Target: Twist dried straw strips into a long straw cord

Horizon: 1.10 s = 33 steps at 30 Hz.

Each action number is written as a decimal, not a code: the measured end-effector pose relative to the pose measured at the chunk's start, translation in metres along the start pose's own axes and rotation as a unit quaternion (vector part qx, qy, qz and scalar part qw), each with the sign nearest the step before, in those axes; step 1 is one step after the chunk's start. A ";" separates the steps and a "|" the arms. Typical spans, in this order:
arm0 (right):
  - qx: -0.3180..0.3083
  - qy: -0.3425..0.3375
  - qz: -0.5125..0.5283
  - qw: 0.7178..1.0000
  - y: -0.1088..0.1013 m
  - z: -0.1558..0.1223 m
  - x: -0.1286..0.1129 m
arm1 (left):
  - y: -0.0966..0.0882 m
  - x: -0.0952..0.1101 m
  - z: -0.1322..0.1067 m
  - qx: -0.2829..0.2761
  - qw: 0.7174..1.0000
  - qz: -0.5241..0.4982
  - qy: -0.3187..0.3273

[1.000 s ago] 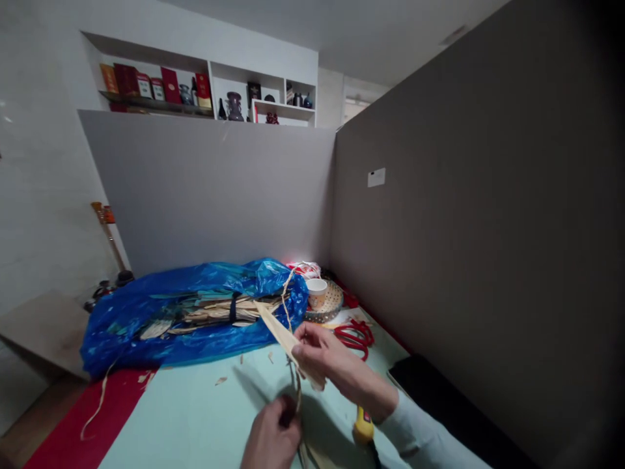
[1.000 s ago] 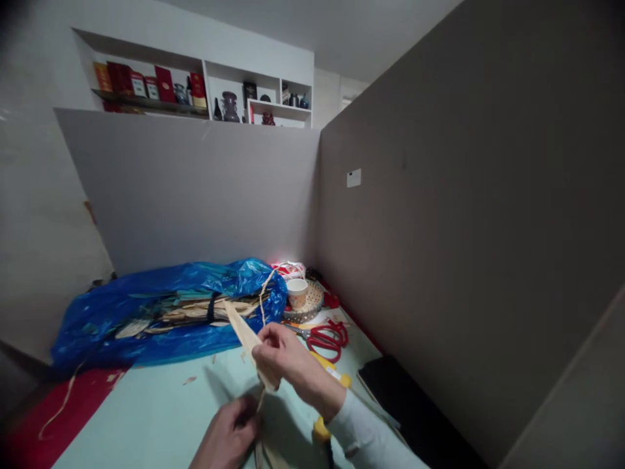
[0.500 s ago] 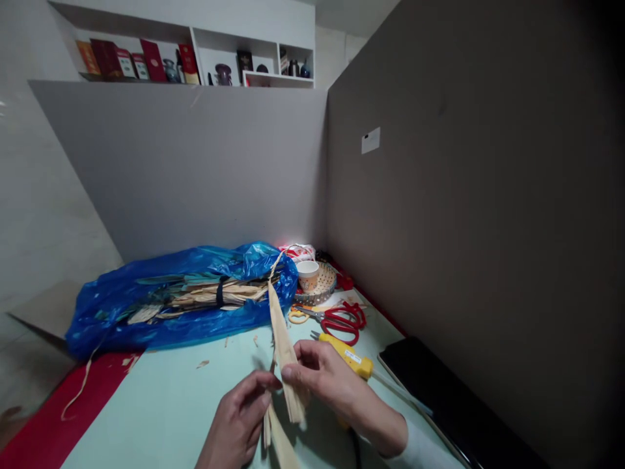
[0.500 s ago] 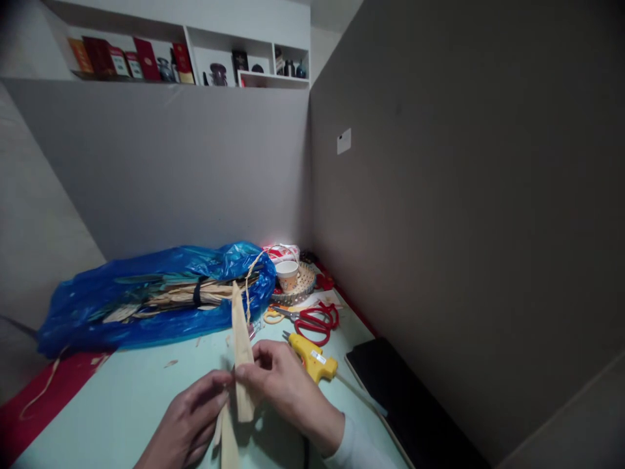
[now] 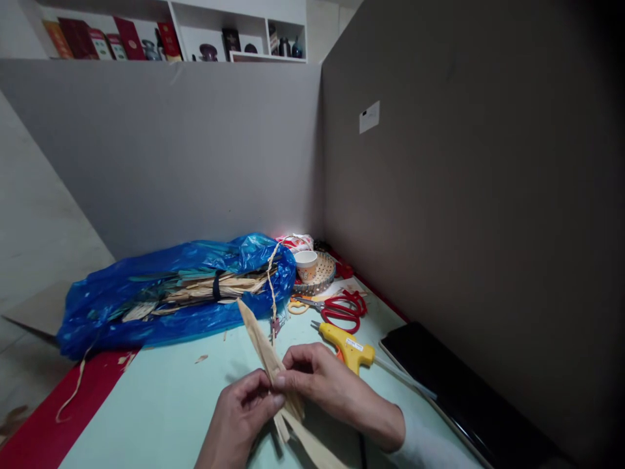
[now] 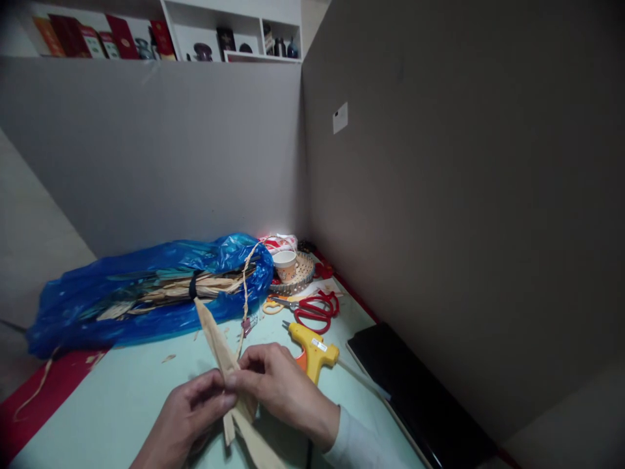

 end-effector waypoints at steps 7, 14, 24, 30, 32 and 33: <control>0.017 0.054 0.034 0.998 -0.003 0.004 0.010 | 0.000 -0.011 -0.005 0.042 0.994 -0.061 -0.082; 0.036 0.046 0.051 0.997 -0.007 0.001 0.004 | -0.002 -0.012 -0.003 0.051 0.995 -0.035 -0.084; -0.030 -0.021 0.072 0.997 0.001 -0.002 -0.008 | -0.001 -0.012 0.000 0.057 0.995 -0.034 -0.080; -0.064 -0.029 0.025 0.997 0.012 -0.004 -0.005 | 0.001 -0.004 0.000 0.034 0.999 0.015 -0.007; -0.073 -0.013 0.020 0.997 0.014 -0.005 -0.004 | 0.001 -0.003 0.000 0.027 0.999 0.031 -0.010; -0.078 -0.006 0.018 0.997 0.015 -0.006 -0.004 | 0.001 -0.004 -0.001 0.027 0.999 0.037 -0.017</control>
Point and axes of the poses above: each hand's wrist, its own z-axis towards the middle knuckle, its own y-axis out of the palm, x = y × z, the point moved 6 cm from there along z, towards the middle knuckle, and after that the axes turned 6 degrees about -z, right-handed, at the moved point
